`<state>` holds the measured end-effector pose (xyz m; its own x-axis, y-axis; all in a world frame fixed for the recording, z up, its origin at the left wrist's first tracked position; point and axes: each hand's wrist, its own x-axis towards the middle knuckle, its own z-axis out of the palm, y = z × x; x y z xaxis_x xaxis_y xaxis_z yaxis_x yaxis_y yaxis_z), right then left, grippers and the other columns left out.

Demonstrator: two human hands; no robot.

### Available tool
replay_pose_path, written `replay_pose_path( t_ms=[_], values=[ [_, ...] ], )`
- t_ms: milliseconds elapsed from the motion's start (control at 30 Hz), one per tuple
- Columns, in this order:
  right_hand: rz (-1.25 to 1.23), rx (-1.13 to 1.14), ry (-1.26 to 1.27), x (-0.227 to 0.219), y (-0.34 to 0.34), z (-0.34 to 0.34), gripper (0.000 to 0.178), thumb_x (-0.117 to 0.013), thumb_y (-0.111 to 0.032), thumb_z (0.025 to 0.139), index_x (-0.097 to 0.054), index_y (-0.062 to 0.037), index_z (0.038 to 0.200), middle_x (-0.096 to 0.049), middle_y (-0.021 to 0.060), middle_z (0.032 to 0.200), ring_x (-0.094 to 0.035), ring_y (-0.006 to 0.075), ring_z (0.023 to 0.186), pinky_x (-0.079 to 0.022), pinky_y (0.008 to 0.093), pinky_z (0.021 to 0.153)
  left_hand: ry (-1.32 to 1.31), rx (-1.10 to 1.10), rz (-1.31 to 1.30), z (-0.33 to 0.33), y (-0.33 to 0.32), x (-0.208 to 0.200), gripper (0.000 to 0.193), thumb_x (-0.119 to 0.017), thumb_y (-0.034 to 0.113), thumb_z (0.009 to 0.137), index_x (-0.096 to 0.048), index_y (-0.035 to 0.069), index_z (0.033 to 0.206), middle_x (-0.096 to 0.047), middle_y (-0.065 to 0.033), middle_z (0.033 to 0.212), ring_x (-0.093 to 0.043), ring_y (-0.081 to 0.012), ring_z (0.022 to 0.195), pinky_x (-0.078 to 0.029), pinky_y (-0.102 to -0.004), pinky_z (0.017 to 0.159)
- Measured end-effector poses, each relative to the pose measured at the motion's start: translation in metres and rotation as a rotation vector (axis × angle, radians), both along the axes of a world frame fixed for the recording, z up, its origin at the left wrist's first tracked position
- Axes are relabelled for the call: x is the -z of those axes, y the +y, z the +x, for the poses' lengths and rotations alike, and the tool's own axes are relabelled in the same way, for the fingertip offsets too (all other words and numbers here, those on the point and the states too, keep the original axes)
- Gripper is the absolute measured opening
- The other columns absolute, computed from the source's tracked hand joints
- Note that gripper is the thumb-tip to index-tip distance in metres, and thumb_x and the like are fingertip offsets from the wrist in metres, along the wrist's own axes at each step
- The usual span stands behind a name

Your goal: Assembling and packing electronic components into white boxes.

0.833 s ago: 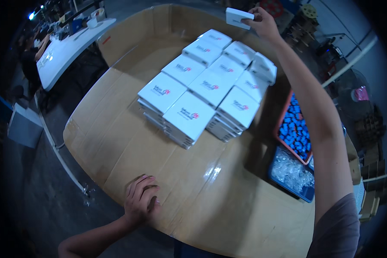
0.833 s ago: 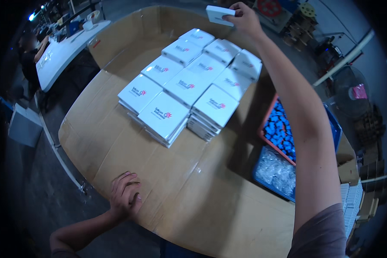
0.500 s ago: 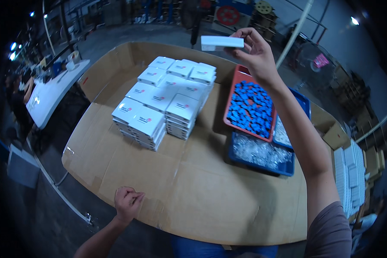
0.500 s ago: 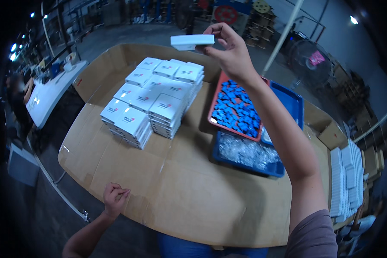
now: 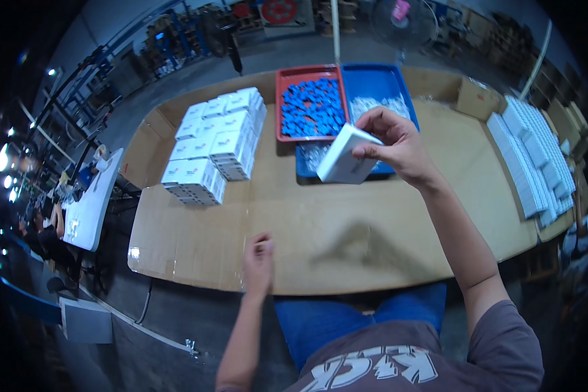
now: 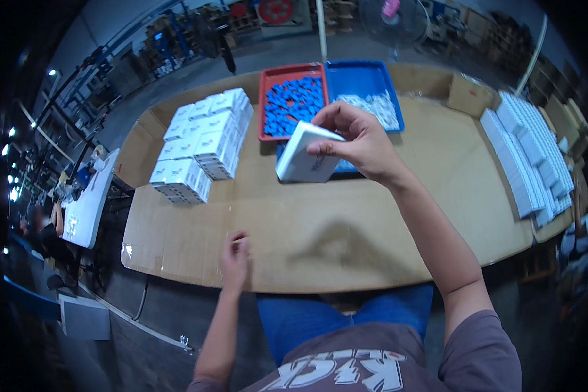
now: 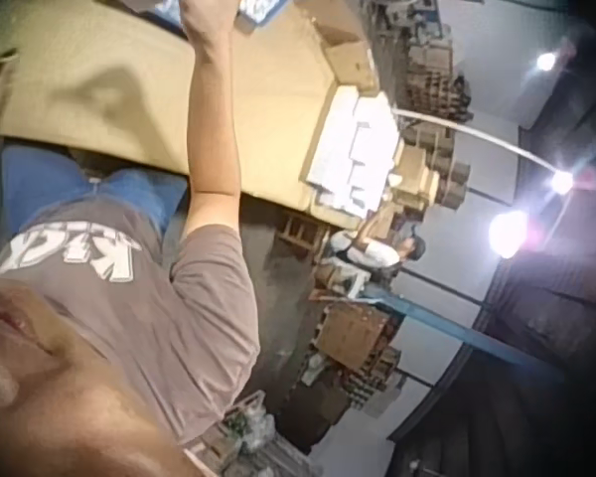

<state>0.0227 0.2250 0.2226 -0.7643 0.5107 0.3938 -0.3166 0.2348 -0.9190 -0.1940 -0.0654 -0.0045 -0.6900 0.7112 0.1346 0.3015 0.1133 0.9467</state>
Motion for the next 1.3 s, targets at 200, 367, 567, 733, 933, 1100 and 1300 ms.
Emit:
replay_pose_path(
  t_ms=[200, 367, 567, 733, 933, 1100, 1300],
  values=[
    [0.126, -0.375, -0.364, 0.062, -0.028, 0.068, 0.043, -0.093, -0.009, 0.074, -0.076, -0.0032, 0.113, -0.068, 0.0018, 0.102, -0.063, 0.014, 0.099, -0.052, 0.031, 0.087, -1.237, 0.668, 0.001, 0.136, 0.075, -0.079, 0.089, -0.028, 0.076, 0.104, -0.044, 0.002, 0.152, -0.067, -0.0175, 0.132, -0.073, -0.0274, 0.1, -0.06, -0.0384, 0.088],
    [-0.147, -0.397, -0.541, 0.101, -0.05, 0.094, 0.07, -0.097, -0.013, 0.067, -0.065, -0.005, 0.129, -0.067, 0.0066, 0.117, -0.063, 0.0163, 0.11, -0.052, 0.0329, 0.096, -1.57, 1.209, 0.106, 0.162, 0.096, -0.059, 0.085, -0.028, 0.076, 0.104, -0.045, 0.007, 0.15, -0.063, -0.0182, 0.135, -0.072, -0.0328, 0.103, -0.061, -0.0467, 0.088],
    [0.267, 0.238, -0.247, 0.129, -0.104, 0.116, 0.068, -0.089, -0.022, 0.076, -0.065, -0.0042, 0.137, -0.059, 0.0178, 0.138, -0.06, 0.0356, 0.129, -0.052, 0.0447, 0.105, -1.215, 0.501, -0.032, 0.193, 0.085, -0.078, 0.066, -0.038, 0.059, 0.11, -0.044, 0.006, 0.149, -0.062, -0.0151, 0.129, -0.065, -0.0268, 0.118, -0.057, -0.0438, 0.099],
    [0.486, 0.372, -0.113, 0.189, -0.111, 0.113, 0.065, -0.085, -0.037, 0.081, -0.069, -0.0037, 0.135, -0.059, 0.0248, 0.141, -0.061, 0.041, 0.126, -0.053, 0.0473, 0.102, -1.245, 0.359, 0.0, 0.215, 0.083, -0.068, 0.061, -0.041, 0.059, 0.11, -0.048, 0.01, 0.146, -0.063, -0.0077, 0.132, -0.064, -0.0187, 0.119, -0.055, -0.036, 0.099],
    [0.605, 0.432, 0.003, 0.213, -0.108, 0.107, 0.073, -0.076, -0.059, 0.085, -0.072, -0.0008, 0.13, -0.063, 0.0277, 0.134, -0.066, 0.0425, 0.116, -0.055, 0.0467, 0.098, -1.152, 0.417, -0.126, 0.211, 0.075, -0.07, 0.065, -0.035, 0.062, 0.111, -0.047, 0.01, 0.149, -0.064, -0.005, 0.125, -0.063, -0.0116, 0.105, -0.051, -0.03, 0.087],
    [0.664, 0.439, 0.038, 0.217, -0.109, 0.097, 0.072, -0.073, -0.06, 0.088, -0.073, -0.0029, 0.131, -0.063, 0.0305, 0.133, -0.067, 0.0443, 0.113, -0.057, 0.0481, 0.094, -1.208, 0.347, 0.009, 0.218, 0.073, -0.066, 0.064, -0.031, 0.058, 0.113, -0.043, 0.008, 0.152, -0.06, -0.0083, 0.134, -0.063, -0.0173, 0.121, -0.052, -0.033, 0.099],
    [0.697, 0.431, 0.097, 0.22, -0.106, 0.093, 0.072, -0.068, -0.062, 0.09, -0.073, -0.0038, 0.132, -0.063, 0.0316, 0.133, -0.068, 0.0451, 0.114, -0.058, 0.0484, 0.093, -1.092, 0.37, 0.055, 0.217, 0.072, -0.058, 0.062, -0.03, 0.055, 0.114, -0.041, 0.006, 0.151, -0.058, -0.0112, 0.138, -0.06, -0.0197, 0.127, -0.052, -0.0352, 0.103]
  ],
)
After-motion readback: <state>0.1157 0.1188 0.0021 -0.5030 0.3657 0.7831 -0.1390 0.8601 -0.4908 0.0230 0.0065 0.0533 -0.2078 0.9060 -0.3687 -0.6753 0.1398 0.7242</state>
